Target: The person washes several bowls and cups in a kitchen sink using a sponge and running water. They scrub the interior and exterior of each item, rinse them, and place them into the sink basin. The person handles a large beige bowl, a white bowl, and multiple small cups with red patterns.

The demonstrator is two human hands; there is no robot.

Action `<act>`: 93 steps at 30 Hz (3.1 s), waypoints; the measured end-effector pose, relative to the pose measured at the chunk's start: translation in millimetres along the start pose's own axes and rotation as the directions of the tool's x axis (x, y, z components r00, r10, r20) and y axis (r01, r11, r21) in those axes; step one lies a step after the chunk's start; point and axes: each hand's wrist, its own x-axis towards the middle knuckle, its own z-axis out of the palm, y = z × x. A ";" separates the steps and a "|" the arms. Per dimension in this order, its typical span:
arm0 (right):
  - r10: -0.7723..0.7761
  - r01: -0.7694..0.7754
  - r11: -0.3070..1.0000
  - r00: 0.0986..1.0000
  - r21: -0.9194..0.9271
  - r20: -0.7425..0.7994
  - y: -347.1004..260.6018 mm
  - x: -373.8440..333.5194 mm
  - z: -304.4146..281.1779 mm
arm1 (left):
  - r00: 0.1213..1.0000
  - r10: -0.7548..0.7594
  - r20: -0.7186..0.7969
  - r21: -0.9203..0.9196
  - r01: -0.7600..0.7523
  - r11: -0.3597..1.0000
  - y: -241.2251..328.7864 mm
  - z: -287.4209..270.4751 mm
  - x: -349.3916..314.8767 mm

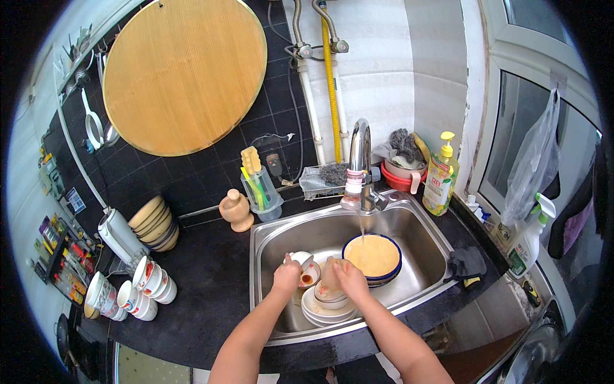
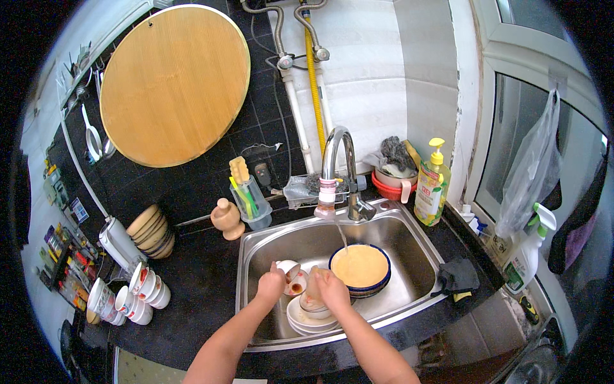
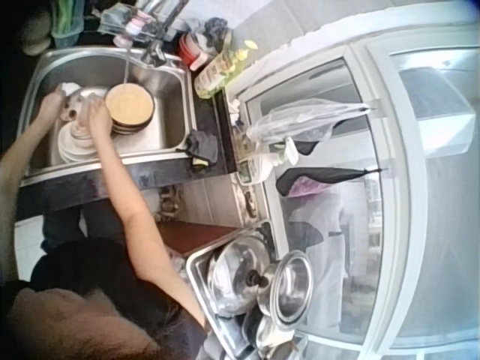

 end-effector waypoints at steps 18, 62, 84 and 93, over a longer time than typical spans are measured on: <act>-0.554 0.642 0.224 0.703 -0.734 0.445 -14.8 -31.5 22.9 | 0.789 -0.115 0.604 -0.785 0.563 -0.259 28.4 -16.3 -42.3; 0.255 -0.222 0.964 0.928 -0.148 0.271 21.7 13.9 75.7 | 0.813 -0.565 -0.140 -0.957 0.036 0.289 39.4 -59.6 -49.9; -0.441 0.680 0.631 0.711 -0.374 0.547 -63.1 -21.5 37.5 | 0.914 -0.340 0.222 -0.951 0.126 -0.283 14.2 45.3 -34.0; -0.589 0.790 0.403 0.610 -0.462 0.530 -54.0 -20.4 33.9 | 0.778 -0.160 0.608 -0.753 0.501 -0.427 20.3 5.8 -35.7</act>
